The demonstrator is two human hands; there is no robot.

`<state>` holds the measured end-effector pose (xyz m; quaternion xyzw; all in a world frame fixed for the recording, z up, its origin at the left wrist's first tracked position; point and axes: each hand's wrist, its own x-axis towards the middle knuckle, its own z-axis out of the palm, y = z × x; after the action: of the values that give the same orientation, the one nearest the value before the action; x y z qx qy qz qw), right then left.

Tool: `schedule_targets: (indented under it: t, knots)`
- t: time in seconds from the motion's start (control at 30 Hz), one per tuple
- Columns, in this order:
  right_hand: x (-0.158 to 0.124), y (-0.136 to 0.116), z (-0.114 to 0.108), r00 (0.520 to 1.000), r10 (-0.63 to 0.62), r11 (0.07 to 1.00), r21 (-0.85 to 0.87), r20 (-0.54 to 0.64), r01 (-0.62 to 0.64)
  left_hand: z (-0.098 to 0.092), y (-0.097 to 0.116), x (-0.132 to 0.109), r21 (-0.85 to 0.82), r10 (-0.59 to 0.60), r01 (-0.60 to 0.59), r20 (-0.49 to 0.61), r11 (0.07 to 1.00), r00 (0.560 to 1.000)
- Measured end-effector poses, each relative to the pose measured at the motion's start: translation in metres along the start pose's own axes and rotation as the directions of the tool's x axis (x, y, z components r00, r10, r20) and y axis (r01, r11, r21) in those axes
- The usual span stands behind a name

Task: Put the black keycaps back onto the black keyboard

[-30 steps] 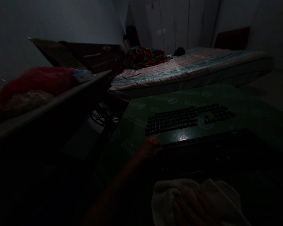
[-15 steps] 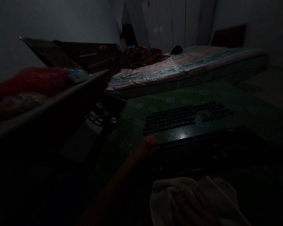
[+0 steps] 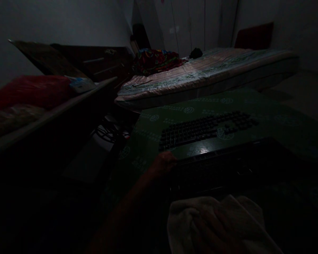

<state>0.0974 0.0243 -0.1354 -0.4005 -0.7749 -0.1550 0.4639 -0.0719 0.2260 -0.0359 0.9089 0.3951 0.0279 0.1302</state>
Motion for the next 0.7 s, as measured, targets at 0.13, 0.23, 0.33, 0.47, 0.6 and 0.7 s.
schedule_targets:
  t: [0.13, 0.23, 0.33, 0.47, 0.6, 0.7]
  knots:
    - [0.002, 0.000, 0.000, 1.000, 0.007, 1.000, 0.017, -0.031, -0.006, 0.002, 0.001, 0.000, -0.004, 0.008, -0.008, -0.013, 1.000, 1.000]
    - [0.003, -0.001, -0.001, 1.000, 0.012, 1.000, 0.011, -0.004, -0.012, 0.004, 0.002, 0.000, 0.049, 0.013, -0.012, -0.021, 0.999, 1.000]
    - [0.003, -0.002, -0.001, 0.999, 0.032, 0.999, 0.016, 0.007, -0.033, 0.002, 0.006, 0.001, 0.099, 0.010, -0.009, -0.011, 0.995, 1.000]
    - [0.007, -0.001, -0.003, 1.000, 0.011, 1.000, 0.020, 0.002, -0.011, -0.001, 0.011, 0.001, 0.139, -0.017, 0.013, 0.022, 0.990, 1.000]
    - [0.011, 0.001, -0.007, 1.000, 0.006, 0.999, 0.041, 0.022, -0.007, -0.002, 0.012, 0.001, 0.125, -0.056, 0.055, 0.005, 0.991, 0.998]
    - [0.012, 0.000, -0.008, 0.999, 0.030, 0.999, 0.045, 0.010, -0.030, -0.002, 0.011, 0.003, 0.125, -0.074, 0.071, 0.024, 0.990, 0.997]
